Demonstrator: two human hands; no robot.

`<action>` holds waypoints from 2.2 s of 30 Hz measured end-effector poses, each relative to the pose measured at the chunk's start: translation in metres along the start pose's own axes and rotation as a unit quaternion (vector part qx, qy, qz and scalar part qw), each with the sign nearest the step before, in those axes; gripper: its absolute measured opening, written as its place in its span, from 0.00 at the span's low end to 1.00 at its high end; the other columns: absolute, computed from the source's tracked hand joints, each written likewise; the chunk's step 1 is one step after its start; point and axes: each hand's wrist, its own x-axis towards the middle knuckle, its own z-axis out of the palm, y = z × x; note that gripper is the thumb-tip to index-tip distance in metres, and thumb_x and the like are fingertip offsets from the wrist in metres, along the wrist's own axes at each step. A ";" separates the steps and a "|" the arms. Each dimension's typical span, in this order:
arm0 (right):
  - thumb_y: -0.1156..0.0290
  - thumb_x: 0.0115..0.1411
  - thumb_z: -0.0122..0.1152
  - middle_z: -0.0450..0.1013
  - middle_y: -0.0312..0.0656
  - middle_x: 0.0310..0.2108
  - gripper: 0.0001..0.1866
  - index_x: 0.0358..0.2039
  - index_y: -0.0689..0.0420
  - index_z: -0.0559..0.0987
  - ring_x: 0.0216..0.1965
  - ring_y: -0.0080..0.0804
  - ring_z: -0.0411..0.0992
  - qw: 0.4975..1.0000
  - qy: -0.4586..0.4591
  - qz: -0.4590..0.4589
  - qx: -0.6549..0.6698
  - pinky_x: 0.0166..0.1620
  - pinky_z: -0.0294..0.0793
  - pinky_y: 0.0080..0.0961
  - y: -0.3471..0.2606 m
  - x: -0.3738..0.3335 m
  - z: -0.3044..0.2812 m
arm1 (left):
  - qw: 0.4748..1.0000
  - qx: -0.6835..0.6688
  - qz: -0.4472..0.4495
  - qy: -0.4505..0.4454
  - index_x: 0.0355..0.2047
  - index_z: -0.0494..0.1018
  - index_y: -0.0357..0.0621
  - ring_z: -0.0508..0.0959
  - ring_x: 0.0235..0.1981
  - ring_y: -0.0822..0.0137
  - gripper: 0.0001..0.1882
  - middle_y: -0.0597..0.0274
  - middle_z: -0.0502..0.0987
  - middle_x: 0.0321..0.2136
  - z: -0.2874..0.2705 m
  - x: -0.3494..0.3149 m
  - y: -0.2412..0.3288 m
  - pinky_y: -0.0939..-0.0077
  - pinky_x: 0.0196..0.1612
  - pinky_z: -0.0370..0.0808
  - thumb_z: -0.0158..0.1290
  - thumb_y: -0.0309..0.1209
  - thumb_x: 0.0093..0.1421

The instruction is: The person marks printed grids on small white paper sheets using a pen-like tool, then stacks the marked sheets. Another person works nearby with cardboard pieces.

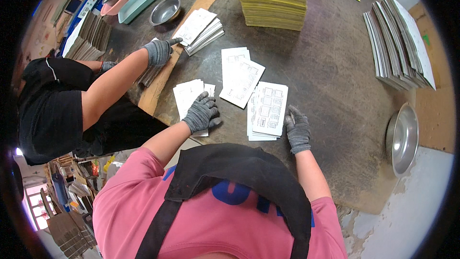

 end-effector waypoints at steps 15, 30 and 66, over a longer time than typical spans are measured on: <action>0.73 0.53 0.52 0.68 0.48 0.40 0.20 0.48 0.51 0.69 0.41 0.41 0.68 0.985 0.024 -0.060 -0.160 0.46 0.66 0.32 -0.036 0.015 -0.007 | 0.989 0.058 -0.012 -0.134 0.58 0.52 0.58 0.47 0.60 0.49 0.39 0.57 0.50 0.59 -0.002 0.093 0.012 0.54 0.60 0.40 0.45 0.57 0.47; 0.75 0.52 0.50 0.67 0.49 0.44 0.20 0.48 0.57 0.68 0.46 0.40 0.66 0.999 0.014 0.011 -0.041 0.51 0.63 0.30 0.035 0.028 0.007 | 0.784 -0.567 -0.253 0.007 0.53 0.57 0.34 0.66 0.51 0.57 0.28 0.46 0.62 0.52 0.009 0.080 0.051 0.70 0.51 0.63 0.50 0.34 0.54; 0.63 0.51 0.57 0.73 0.49 0.33 0.18 0.39 0.60 0.74 0.34 0.36 0.71 0.988 -0.058 0.145 0.008 0.40 0.68 0.28 0.006 -0.002 -0.008 | 0.807 -0.547 -0.202 -0.091 0.57 0.50 0.37 0.68 0.49 0.63 0.38 0.46 0.65 0.49 0.026 0.079 0.102 0.76 0.50 0.64 0.53 0.24 0.46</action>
